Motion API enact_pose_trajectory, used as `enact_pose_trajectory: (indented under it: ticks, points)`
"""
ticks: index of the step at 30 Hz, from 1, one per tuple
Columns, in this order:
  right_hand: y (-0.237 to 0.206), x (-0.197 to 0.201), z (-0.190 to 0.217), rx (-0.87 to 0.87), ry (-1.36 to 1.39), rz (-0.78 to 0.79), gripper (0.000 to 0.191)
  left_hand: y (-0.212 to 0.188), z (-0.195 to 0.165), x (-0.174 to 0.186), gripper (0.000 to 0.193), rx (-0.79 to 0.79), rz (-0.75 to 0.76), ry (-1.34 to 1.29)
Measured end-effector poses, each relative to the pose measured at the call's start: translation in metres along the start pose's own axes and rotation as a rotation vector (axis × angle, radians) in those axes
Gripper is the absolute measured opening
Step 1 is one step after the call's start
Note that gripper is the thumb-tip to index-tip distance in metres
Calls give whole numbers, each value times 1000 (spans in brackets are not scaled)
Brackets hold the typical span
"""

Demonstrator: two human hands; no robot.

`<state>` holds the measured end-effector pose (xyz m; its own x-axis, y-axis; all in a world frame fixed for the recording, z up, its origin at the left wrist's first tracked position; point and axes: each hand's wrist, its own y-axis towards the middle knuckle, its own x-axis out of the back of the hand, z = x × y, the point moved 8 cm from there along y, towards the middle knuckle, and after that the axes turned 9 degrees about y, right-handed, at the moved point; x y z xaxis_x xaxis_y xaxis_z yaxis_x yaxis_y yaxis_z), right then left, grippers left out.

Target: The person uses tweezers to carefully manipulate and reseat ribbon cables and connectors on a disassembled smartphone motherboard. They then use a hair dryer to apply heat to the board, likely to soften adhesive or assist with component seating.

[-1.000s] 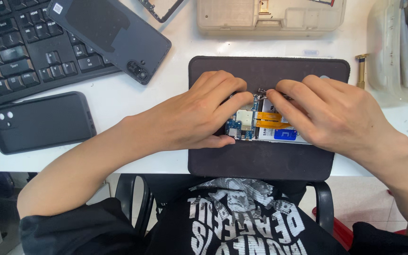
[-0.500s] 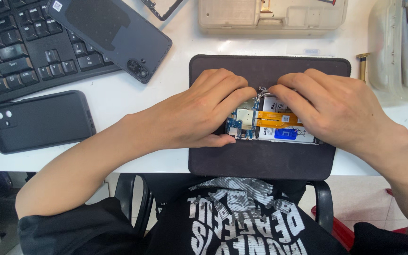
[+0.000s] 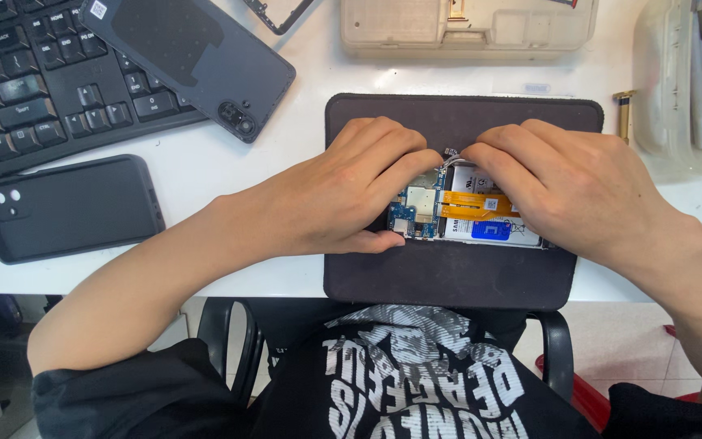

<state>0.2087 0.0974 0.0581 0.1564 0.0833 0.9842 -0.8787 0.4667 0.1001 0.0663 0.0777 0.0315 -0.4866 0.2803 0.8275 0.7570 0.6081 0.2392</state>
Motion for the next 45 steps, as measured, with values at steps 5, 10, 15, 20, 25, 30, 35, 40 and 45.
enact_pose_trajectory:
  ticks: [5,10,15,20,25,30,35,40,45]
  points:
    - [1,0,6,45,-100,27,32,1,1,1,91,3,6,-2]
    - [8,4,3,50,-63,31,30,0,1,2,91,0,14,-19]
    - [10,5,6,82,-161,43,29,2,2,2,91,1,22,-16]
    - [8,3,12,134,-243,48,32,1,1,2,91,9,17,-15]
    - [8,-1,-3,-12,16,91,28,2,1,1,91,-4,13,-17]
    - [6,-5,-8,-49,85,134,28,2,3,0,91,1,24,-20]
    - [8,-7,-11,-60,136,129,27,3,1,-1,89,-15,23,30]
    - [6,-1,-3,4,37,104,32,0,0,5,83,-41,7,8]
    - [3,0,12,178,-288,85,41,1,0,7,87,-45,-18,7]
